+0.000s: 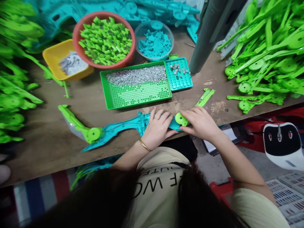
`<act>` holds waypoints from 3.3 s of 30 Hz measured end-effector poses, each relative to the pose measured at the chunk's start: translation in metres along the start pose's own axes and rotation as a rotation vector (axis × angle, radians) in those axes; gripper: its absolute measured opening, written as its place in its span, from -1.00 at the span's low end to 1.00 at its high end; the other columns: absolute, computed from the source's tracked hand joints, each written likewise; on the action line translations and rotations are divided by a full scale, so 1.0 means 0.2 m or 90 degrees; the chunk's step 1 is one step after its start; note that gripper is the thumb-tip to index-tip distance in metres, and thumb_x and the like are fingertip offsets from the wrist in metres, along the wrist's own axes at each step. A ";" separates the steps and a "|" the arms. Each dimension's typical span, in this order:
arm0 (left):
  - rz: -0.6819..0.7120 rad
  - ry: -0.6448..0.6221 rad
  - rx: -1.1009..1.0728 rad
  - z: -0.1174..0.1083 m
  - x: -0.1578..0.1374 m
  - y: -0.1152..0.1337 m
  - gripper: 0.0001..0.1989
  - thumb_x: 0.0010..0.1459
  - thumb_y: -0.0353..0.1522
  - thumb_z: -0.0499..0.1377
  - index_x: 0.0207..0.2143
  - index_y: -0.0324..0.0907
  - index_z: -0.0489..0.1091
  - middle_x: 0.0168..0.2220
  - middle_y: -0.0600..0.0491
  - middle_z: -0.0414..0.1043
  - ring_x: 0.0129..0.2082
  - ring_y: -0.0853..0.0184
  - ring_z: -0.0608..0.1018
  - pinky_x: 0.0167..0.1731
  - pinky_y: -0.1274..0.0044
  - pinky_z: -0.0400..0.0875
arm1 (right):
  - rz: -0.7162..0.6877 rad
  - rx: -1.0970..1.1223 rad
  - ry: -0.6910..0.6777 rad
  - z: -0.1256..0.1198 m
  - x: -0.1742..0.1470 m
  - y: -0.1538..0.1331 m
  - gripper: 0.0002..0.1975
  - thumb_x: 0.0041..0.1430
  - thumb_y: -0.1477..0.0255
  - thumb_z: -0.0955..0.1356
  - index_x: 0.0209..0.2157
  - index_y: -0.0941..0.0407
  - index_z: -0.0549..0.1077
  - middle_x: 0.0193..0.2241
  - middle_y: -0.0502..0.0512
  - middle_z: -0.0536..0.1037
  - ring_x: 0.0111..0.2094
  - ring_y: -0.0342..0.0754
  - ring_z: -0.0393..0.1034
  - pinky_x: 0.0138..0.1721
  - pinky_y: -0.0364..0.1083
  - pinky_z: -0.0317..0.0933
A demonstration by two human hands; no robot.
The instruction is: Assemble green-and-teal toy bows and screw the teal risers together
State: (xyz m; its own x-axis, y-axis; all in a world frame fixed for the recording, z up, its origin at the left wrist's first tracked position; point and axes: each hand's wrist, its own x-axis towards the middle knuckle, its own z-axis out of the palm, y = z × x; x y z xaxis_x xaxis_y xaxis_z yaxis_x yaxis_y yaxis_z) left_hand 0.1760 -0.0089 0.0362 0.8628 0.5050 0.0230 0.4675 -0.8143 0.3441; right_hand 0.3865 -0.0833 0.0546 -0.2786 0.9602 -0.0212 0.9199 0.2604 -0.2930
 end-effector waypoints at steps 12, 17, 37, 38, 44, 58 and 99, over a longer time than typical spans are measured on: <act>-0.009 -0.019 -0.008 -0.01 0.01 0.00 -0.44 0.13 -0.11 0.26 0.04 -0.34 0.38 0.01 -0.17 0.45 0.13 0.02 0.36 0.27 0.05 0.04 | -0.013 0.028 -0.034 0.00 0.00 0.03 -0.42 0.19 0.08 0.32 0.12 0.16 0.35 -0.04 0.23 0.56 0.00 0.14 0.41 0.17 0.19 0.15; -0.008 -0.027 0.003 -0.01 0.01 0.00 -0.44 0.15 -0.09 0.23 0.03 -0.35 0.38 0.01 -0.16 0.45 0.13 0.02 0.37 0.28 0.06 0.04 | -0.015 0.034 -0.032 0.00 0.00 0.04 -0.42 0.19 0.09 0.32 0.13 0.16 0.33 -0.03 0.23 0.55 0.00 0.14 0.40 0.18 0.19 0.15; -0.019 -0.029 -0.002 -0.01 0.02 0.00 -0.49 0.20 -0.10 0.18 0.02 -0.33 0.39 0.01 -0.17 0.45 0.13 0.01 0.38 0.25 0.05 0.08 | 0.010 0.049 -0.025 -0.01 0.00 0.03 -0.29 0.16 0.12 0.36 0.23 0.21 0.20 0.01 0.32 0.49 0.02 0.16 0.39 0.22 0.22 0.17; -0.018 -0.030 0.001 -0.01 0.02 0.00 -0.49 0.20 -0.10 0.18 0.02 -0.33 0.39 0.01 -0.17 0.45 0.13 0.01 0.38 0.26 0.05 0.08 | 0.008 0.055 -0.023 -0.01 0.01 0.03 -0.29 0.15 0.13 0.36 0.23 0.21 0.20 0.02 0.33 0.49 0.02 0.16 0.39 0.22 0.22 0.17; 0.002 0.006 0.037 -0.03 0.02 0.05 -0.42 0.13 -0.14 0.26 0.09 -0.34 0.34 0.04 -0.19 0.43 0.13 -0.01 0.39 0.25 0.03 0.11 | -0.002 0.103 -0.010 0.02 0.00 0.05 -0.24 0.15 0.17 0.38 0.28 0.15 0.10 0.11 0.33 0.43 0.07 0.18 0.38 0.23 0.28 0.14; 0.174 0.130 0.024 0.19 0.05 0.13 -0.66 0.30 -0.40 0.07 0.06 -0.38 0.37 0.09 -0.21 0.44 0.17 0.11 0.43 0.21 0.27 0.34 | 0.238 0.088 0.155 -0.02 0.03 0.37 -0.49 0.21 0.15 0.30 0.15 0.06 0.35 0.04 0.28 0.41 0.09 0.23 0.28 0.12 0.27 0.17; 0.195 0.200 0.029 0.19 0.00 0.13 -0.71 0.29 -0.40 0.11 0.01 -0.35 0.41 0.02 -0.16 0.51 0.11 0.13 0.50 0.12 0.30 0.44 | 0.472 0.487 0.155 -0.01 -0.02 0.62 -0.61 -0.04 0.15 0.47 -0.27 0.05 0.33 -0.43 0.02 0.48 -0.41 -0.01 0.44 -0.38 0.01 0.38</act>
State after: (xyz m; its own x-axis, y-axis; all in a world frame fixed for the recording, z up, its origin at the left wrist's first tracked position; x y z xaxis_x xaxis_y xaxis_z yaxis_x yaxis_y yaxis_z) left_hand 0.1949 -0.0402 0.0094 0.8662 0.2945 0.4038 0.2124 -0.9483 0.2359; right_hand 0.5023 -0.0543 0.0211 0.4127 0.8690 -0.2728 0.3982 -0.4415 -0.8041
